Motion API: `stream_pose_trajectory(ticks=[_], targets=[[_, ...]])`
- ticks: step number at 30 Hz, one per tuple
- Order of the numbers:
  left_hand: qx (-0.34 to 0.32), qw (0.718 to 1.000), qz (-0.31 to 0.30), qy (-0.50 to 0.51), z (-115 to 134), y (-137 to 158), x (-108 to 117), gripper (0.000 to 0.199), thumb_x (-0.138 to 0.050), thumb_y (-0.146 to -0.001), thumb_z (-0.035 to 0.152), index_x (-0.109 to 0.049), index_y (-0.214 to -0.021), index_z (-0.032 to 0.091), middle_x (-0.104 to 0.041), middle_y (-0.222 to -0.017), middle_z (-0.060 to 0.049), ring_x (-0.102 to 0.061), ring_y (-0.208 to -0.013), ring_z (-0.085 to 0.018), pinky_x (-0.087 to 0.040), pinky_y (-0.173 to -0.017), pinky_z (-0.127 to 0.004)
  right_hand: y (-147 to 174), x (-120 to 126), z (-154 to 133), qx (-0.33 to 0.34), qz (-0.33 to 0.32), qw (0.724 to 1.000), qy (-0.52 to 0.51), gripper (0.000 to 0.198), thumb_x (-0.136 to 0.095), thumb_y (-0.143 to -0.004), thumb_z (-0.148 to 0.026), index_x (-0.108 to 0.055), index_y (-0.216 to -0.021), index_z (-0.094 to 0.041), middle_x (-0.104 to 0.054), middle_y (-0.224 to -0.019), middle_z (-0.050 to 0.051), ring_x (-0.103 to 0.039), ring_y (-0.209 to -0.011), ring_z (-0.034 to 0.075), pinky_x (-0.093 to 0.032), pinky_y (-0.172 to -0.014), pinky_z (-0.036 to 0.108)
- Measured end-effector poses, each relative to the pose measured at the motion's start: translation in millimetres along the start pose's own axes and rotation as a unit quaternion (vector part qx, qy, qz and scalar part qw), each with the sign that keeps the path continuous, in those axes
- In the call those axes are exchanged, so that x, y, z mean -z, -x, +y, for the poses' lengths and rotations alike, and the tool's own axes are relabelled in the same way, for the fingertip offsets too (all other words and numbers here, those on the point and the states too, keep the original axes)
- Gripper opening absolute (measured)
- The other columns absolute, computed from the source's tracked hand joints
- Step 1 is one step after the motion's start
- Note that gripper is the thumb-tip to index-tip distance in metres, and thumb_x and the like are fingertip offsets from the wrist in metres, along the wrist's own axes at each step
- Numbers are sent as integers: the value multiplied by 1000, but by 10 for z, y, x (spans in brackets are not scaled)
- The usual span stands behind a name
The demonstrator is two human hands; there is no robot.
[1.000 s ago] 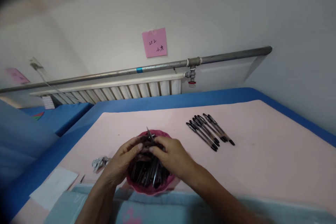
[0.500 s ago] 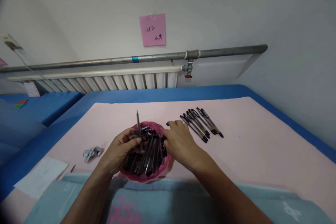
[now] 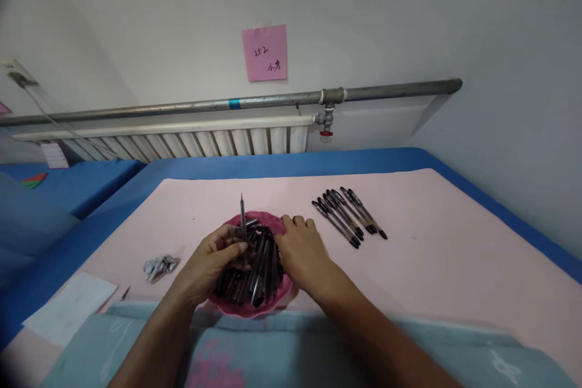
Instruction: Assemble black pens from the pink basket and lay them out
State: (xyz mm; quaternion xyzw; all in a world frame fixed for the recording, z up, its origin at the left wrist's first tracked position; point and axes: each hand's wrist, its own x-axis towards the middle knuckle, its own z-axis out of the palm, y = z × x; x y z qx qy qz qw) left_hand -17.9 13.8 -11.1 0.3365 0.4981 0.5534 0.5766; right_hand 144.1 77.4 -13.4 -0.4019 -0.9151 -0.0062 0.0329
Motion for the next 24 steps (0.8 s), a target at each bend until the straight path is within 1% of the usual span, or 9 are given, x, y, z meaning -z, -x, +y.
stream_pose_trajectory(ticks=[5,8,10,12,14,16,20,22,24], targets=[[7,1000,8,-3,34,21,-23,18,-69,-63,17,-62,-79,14,-63,-73,-5,-59,-64,-14,-51,-52,-26,-9,-2,0,-10,-6,1000,-8,19,-50,-76,-13,-66,-83,-19,-57,-101,12,-46,-93,29,-34,-73,38],[16,999,14,37,82,40,-32,20,-69,-63,18,-61,-81,14,-64,-76,-5,-61,-66,-15,-53,-56,-27,7,76,32,-22,35,998,-44,18,-49,-75,-10,-64,-82,-15,-51,-118,14,-44,-100,29,-35,-78,39],[16,996,29,81,105,37,-24,22,-71,-62,19,-60,-81,15,-65,-75,-4,-63,-68,-15,-53,-60,-29,23,154,39,-31,72,992,-97,17,-46,-77,-9,-62,-79,-13,-52,-115,15,-47,-98,26,-36,-80,38],[7,992,48,119,116,24,-8,23,-72,-61,19,-58,-78,15,-66,-74,-4,-64,-70,-16,-53,-64,-29,39,220,18,-31,81,975,-205,16,-43,-79,-11,-59,-76,-15,-60,-96,10,-52,-86,20,-40,-75,33],[-2,988,59,143,118,7,8,23,-73,-61,19,-57,-76,14,-68,-74,-5,-65,-72,-16,-53,-66,-29,49,251,-34,-29,62,939,-337,14,-44,-79,-15,-57,-78,-18,-62,-78,2,-55,-71,15,-42,-66,28],[-8,985,61,160,115,-3,16,21,-73,-62,18,-57,-76,14,-69,-76,-6,-65,-73,-16,-53,-69,-29,51,249,-100,-40,47,899,-433,10,-46,-77,-17,-56,-79,-20,-62,-72,-1,-56,-66,13,-43,-60,25],[-18,982,58,177,105,-1,-7,17,-70,-65,15,-58,-77,14,-69,-76,-4,-65,-74,-15,-53,-71,-28,50,230,-198,-62,58,850,-519,9,-49,-74,-16,-56,-77,-19,-63,-72,-2,-58,-66,13,-44,-61,24],[-16,981,58,183,100,3,-25,16,-69,-65,14,-58,-77,13,-69,-76,-4,-65,-74,-14,-52,-71,-27,56,237,-217,-60,63,842,-533,9,-49,-74,-16,-57,-78,-19,-63,-72,-2,-59,-66,13,-45,-61,24],[-13,980,57,191,94,2,-38,16,-69,-65,14,-58,-77,14,-69,-76,-4,-65,-74,-14,-52,-71,-27,64,247,-221,-57,63,846,-527,8,-50,-74,-16,-57,-77,-20,-64,-74,-2,-59,-66,12,-45,-62,24]])
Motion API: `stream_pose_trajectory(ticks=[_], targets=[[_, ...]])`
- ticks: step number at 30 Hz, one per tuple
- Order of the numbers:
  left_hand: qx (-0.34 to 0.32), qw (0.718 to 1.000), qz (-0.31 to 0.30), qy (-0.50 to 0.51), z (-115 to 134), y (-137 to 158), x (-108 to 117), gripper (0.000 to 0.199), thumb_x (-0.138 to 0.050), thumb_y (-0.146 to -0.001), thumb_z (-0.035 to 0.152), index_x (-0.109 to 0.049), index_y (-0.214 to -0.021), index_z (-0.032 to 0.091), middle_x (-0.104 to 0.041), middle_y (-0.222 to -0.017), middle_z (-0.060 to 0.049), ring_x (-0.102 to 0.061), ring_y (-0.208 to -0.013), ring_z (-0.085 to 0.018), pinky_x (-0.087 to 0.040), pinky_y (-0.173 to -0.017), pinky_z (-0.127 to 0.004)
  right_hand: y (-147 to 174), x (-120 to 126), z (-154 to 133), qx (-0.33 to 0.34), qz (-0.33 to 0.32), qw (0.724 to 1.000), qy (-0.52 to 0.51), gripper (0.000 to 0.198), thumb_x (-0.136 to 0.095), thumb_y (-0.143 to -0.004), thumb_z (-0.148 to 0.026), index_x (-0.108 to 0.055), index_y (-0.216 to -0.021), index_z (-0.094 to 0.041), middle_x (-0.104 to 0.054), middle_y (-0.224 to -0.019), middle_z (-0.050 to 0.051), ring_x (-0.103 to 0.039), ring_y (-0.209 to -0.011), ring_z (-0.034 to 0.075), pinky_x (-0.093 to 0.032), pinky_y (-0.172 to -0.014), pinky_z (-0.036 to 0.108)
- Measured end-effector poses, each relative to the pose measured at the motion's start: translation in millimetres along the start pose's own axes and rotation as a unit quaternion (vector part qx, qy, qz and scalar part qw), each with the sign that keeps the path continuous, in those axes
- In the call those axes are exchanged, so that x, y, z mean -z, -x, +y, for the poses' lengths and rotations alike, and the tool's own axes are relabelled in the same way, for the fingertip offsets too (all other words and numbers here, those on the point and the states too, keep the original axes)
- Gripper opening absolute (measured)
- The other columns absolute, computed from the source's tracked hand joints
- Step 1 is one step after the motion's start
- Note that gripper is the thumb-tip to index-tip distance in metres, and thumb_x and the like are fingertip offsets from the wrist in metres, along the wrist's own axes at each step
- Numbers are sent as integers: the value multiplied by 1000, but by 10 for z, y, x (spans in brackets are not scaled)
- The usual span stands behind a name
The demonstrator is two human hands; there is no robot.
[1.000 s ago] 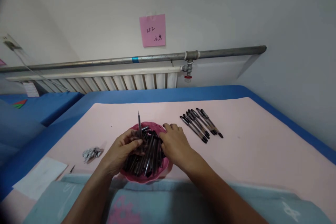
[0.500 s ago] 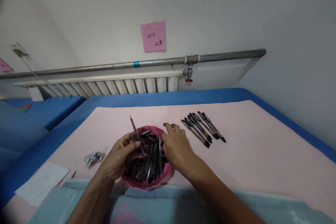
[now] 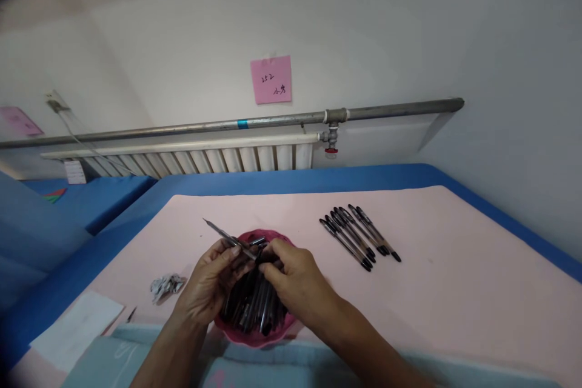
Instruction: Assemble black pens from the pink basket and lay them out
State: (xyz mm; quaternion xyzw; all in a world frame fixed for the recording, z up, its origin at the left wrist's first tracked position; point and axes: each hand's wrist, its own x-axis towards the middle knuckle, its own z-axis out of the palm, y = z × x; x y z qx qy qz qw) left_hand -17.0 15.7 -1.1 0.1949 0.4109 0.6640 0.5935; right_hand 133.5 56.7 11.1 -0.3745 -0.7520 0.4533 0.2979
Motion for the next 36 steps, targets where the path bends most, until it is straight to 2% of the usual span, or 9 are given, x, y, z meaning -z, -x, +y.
stream_pose_trajectory(ticks=[6,21,28,36], targets=[[-2,1000,5,2,-19,-5,-3,16,-69,-67,14,-57,-78,14,-70,-77,-4,-65,-75,-14,-52,-72,-27,4,-6,16,12,9,999,36,8,-50,-75,-16,-57,-78,-20,-65,-79,-2,-59,-68,12,-45,-65,25],[-11,1000,5,-15,-43,-10,17,15,-66,-70,13,-56,-80,13,-68,-77,-3,-65,-74,-13,-52,-70,-26,29,-60,49,21,43,996,80,9,-49,-77,-16,-56,-79,-21,-64,-74,-1,-58,-65,13,-43,-61,25],[-12,1000,7,-18,-54,-13,11,18,-69,-67,14,-56,-80,13,-68,-76,-3,-64,-72,-13,-52,-68,-25,20,-88,64,64,54,992,98,9,-49,-78,-15,-56,-78,-20,-63,-74,-1,-58,-67,13,-43,-62,25],[-11,1000,14,-8,-37,11,-19,19,-70,-65,14,-56,-79,13,-68,-74,-2,-64,-69,-12,-52,-66,-24,57,-100,116,181,73,971,141,14,-43,-83,-13,-56,-84,-19,-61,-79,3,-57,-76,15,-44,-69,27]])
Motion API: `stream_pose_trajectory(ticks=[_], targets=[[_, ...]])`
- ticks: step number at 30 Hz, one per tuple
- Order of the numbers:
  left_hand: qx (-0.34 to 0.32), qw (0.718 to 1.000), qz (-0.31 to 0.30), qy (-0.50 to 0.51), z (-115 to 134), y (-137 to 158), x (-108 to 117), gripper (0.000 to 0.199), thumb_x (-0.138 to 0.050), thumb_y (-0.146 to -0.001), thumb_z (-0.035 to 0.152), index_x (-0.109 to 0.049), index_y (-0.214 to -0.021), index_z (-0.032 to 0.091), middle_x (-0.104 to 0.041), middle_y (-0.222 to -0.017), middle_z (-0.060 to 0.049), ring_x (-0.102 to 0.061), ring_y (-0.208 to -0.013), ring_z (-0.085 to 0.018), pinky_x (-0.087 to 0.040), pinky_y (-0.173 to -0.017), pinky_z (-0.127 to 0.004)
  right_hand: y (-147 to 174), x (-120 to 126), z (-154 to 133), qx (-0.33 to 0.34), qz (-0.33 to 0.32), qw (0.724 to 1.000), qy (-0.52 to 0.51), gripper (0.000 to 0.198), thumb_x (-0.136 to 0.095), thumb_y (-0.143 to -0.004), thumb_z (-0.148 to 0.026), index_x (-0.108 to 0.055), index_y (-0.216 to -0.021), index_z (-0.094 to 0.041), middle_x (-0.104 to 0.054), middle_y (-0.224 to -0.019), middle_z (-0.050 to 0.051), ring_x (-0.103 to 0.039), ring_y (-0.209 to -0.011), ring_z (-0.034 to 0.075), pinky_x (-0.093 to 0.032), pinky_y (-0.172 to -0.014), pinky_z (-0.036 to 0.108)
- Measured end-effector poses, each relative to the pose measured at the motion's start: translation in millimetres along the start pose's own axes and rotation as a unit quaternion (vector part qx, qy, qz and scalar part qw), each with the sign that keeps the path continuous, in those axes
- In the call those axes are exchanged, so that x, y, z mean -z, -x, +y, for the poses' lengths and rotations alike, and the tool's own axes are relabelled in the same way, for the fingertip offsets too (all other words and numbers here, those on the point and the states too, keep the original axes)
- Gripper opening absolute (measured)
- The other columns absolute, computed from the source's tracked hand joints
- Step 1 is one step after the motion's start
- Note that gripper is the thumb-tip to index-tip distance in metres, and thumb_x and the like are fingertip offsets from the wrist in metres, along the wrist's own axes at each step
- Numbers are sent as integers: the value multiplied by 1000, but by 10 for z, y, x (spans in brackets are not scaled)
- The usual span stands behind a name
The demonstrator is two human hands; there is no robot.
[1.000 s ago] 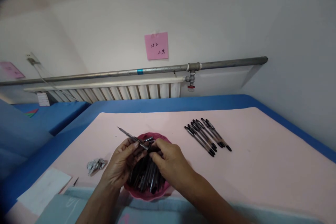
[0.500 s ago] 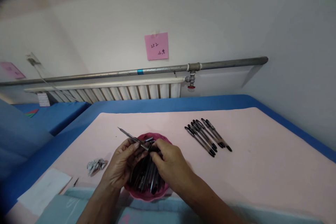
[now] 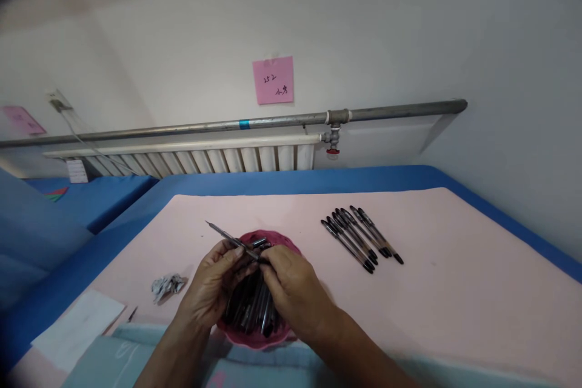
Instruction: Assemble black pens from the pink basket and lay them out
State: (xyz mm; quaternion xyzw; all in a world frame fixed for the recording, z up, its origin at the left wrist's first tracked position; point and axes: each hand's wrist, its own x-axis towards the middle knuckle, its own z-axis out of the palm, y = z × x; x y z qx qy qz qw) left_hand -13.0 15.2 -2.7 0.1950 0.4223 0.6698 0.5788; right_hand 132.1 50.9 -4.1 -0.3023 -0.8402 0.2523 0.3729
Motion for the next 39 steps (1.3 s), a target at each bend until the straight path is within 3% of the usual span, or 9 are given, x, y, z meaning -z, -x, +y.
stream_pose_trajectory(ticks=[6,11,18,22,24,26,34,36,39], targets=[[17,999,13,27,-38,6,-18,17,-69,-66,14,-57,-78,13,-69,-76,-4,-65,-71,-13,-52,-67,-25,0,-45,30,-8,36,999,-6,11,-46,-82,-12,-54,-82,-19,-59,-77,2,-56,-73,14,-44,-66,26],[16,999,27,25,-91,2,-30,17,-68,-67,16,-56,-80,14,-68,-76,-4,-65,-71,-13,-51,-65,-22,18,-56,74,67,25,996,56,17,-40,-84,-11,-55,-84,-18,-58,-80,5,-54,-79,18,-44,-71,32],[4,1000,26,-4,-69,-19,-10,18,-69,-65,15,-57,-78,13,-68,-75,-4,-65,-70,-14,-52,-67,-25,-41,-19,28,-80,1,996,-41,12,-46,-83,-18,-54,-92,-21,-62,-82,0,-58,-74,14,-45,-67,26],[1,999,35,-2,-63,-43,5,20,-70,-65,16,-57,-80,13,-68,-75,-4,-64,-69,-13,-52,-66,-24,-54,-6,42,-62,-6,997,33,9,-54,-77,-18,-54,-86,-20,-59,-88,3,-55,-82,17,-44,-71,29],[-1,1000,30,-3,-63,-45,7,21,-70,-64,16,-57,-79,13,-68,-75,-4,-64,-69,-13,-52,-68,-25,-45,-9,60,-40,-20,997,59,5,-49,-80,-17,-54,-81,-19,-58,-85,4,-54,-81,17,-44,-71,30],[-3,1000,27,-7,-63,-40,7,21,-71,-64,17,-57,-78,13,-68,-75,-4,-65,-70,-14,-52,-68,-25,-35,-15,76,-30,-40,997,65,14,-42,-85,-18,-54,-77,-19,-57,-80,4,-54,-76,17,-44,-68,29],[-10,1000,12,-21,-58,-8,6,22,-71,-64,19,-56,-79,13,-67,-74,-4,-64,-69,-13,-51,-68,-25,-14,-49,95,-5,-50,994,95,8,-44,-84,-18,-52,-82,-19,-57,-82,4,-53,-76,17,-43,-67,31],[-16,999,10,-30,-55,-7,9,20,-70,-66,19,-55,-79,13,-67,-73,-4,-64,-69,-14,-51,-68,-26,-14,-60,105,-13,-68,994,84,14,-39,-88,-20,-52,-81,-19,-57,-79,4,-53,-73,16,-43,-65,30],[-21,999,21,-44,-55,-14,11,19,-68,-67,18,-54,-77,13,-66,-71,-3,-63,-67,-12,-51,-67,-25,-14,-70,118,-27,-67,993,92,8,-47,-84,-24,-52,-86,-19,-57,-84,5,-53,-77,18,-44,-67,31]])
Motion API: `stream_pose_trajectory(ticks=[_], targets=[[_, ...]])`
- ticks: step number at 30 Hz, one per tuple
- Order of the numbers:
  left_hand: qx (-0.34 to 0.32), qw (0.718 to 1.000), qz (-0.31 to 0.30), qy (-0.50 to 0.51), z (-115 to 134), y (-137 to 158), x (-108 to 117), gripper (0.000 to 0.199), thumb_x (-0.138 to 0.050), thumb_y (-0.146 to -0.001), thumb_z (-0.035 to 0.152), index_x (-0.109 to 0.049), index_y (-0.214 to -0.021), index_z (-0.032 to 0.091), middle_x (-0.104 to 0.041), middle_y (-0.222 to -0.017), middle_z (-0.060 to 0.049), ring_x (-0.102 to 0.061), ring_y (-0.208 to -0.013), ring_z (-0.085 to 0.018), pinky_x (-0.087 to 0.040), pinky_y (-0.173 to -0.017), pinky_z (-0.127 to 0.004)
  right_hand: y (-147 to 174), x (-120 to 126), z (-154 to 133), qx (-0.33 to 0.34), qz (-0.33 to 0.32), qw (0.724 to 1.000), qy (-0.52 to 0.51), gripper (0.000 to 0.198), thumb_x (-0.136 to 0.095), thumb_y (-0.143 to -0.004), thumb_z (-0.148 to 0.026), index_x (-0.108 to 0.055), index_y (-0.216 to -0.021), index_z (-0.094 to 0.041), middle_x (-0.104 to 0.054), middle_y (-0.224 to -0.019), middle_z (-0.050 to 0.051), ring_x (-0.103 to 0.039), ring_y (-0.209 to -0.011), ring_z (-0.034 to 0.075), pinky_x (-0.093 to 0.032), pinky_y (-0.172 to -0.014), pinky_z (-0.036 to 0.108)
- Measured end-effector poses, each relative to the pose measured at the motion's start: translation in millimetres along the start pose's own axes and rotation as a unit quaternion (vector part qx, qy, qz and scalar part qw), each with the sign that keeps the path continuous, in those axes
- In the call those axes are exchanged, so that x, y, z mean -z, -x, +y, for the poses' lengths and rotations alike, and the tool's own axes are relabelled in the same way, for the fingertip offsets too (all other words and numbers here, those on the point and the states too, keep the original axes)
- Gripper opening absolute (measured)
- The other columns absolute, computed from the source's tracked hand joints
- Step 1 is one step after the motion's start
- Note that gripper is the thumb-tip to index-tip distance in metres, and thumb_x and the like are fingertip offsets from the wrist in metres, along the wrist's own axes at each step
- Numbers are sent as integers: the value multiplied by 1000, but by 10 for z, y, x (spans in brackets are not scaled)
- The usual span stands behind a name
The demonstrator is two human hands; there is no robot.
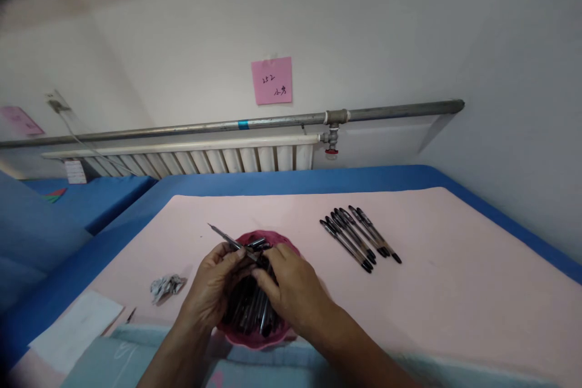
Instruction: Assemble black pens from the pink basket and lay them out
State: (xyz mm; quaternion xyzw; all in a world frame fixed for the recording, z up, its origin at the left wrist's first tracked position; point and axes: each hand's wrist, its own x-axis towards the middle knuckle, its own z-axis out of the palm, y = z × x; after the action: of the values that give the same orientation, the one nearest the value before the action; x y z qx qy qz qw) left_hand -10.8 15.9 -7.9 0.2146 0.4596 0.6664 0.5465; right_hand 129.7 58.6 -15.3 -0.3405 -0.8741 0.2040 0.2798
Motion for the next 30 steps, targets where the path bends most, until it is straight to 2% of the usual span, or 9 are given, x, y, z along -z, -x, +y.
stream_pose_trajectory(ticks=[3,7,13,19,23,26,30], targets=[[-4,1000,9,-7,-1,-8,-1,19,-69,-66,18,-53,-76,13,-66,-69,-1,-62,-65,-11,-50,-65,-24,5,-8,2,6,13,1000,17,6,-49,-82,-21,-52,-86,-18,-57,-87,5,-53,-80,19,-43,-69,32],[-9,1000,3,-9,-4,-6,3,21,-70,-65,19,-54,-77,14,-65,-69,-1,-62,-65,-11,-50,-65,-24,13,-16,-3,1,-15,1000,0,14,-40,-87,-20,-53,-82,-19,-57,-80,4,-54,-74,17,-43,-66,31],[-8,1000,-5,-21,-8,14,-16,21,-71,-63,20,-54,-75,15,-64,-66,1,-60,-60,-10,-47,-63,-22,24,-10,-8,1,9,1000,3,5,-49,-81,-20,-53,-83,-19,-57,-83,4,-54,-77,19,-42,-67,32],[-17,999,-26,-28,3,7,-11,21,-71,-61,21,-56,-74,15,-64,-65,1,-60,-61,-11,-45,-62,-22,-14,-8,-33,-63,-24,987,-149,10,-48,-81,-17,-55,-75,-19,-59,-71,-1,-55,-66,14,-42,-60,28],[-25,999,-23,-41,-6,19,-5,18,-70,-63,20,-57,-74,15,-63,-65,2,-58,-61,-9,-43,-61,-20,-18,-7,-48,-72,-14,985,-159,3,-55,-78,-20,-57,-80,-19,-61,-76,-1,-56,-70,14,-42,-63,28],[-34,997,-35,-57,-23,42,-14,15,-69,-64,18,-59,-75,16,-62,-66,3,-56,-62,-9,-43,-62,-20,-8,-2,-63,-70,1,986,-152,14,-58,-75,-17,-57,-88,-21,-62,-83,-1,-56,-76,14,-42,-67,28],[-19,996,-60,-68,-48,57,-19,16,-67,-65,17,-62,-80,16,-64,-74,0,-58,-70,-11,-44,-68,-23,1,4,-75,-54,-9,987,-150,20,-52,-74,-9,-56,-89,-20,-61,-84,-1,-56,-76,13,-41,-68,27]])
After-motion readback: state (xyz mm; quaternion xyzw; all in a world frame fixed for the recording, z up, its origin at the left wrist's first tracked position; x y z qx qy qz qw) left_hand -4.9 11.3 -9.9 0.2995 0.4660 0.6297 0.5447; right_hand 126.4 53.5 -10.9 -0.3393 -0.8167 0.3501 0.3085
